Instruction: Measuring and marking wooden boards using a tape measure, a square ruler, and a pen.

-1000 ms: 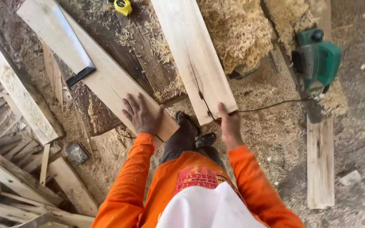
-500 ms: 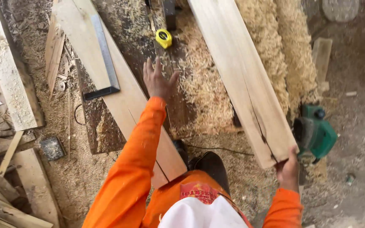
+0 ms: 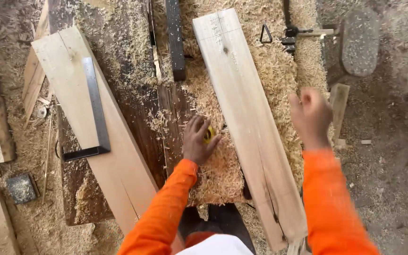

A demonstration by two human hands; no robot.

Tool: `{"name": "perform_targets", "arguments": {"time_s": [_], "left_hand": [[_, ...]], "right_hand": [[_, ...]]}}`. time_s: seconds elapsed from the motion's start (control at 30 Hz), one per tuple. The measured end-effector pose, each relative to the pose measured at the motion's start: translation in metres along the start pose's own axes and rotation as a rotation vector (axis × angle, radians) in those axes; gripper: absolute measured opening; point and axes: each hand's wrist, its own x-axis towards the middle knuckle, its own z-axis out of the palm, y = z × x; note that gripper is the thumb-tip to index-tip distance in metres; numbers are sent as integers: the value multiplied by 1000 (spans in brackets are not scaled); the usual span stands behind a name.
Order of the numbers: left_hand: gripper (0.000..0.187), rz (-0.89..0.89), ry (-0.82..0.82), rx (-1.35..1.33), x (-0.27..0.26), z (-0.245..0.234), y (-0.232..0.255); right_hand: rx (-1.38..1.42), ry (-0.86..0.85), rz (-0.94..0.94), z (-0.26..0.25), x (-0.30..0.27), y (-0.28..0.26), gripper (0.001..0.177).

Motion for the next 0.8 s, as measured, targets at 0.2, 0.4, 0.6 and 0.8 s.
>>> {"name": "perform_targets", "arguments": {"time_s": [0.2,0.4,0.6,0.8], "left_hand": [[71,-384,541,229,52,-27,-84],[81,-500,387,498,58,-45,-69],[81,-456,446,514,68,-46,-73],[81,-487,436,595,75,-42,-84]], "right_hand": [[-440,85,-388,97,205,-67,53],[-602,-287,-18,166,276,-86,57],[-506,-183,-176,188,279,-41,21],[-384,-324,-857,154,286,-51,29]]}}
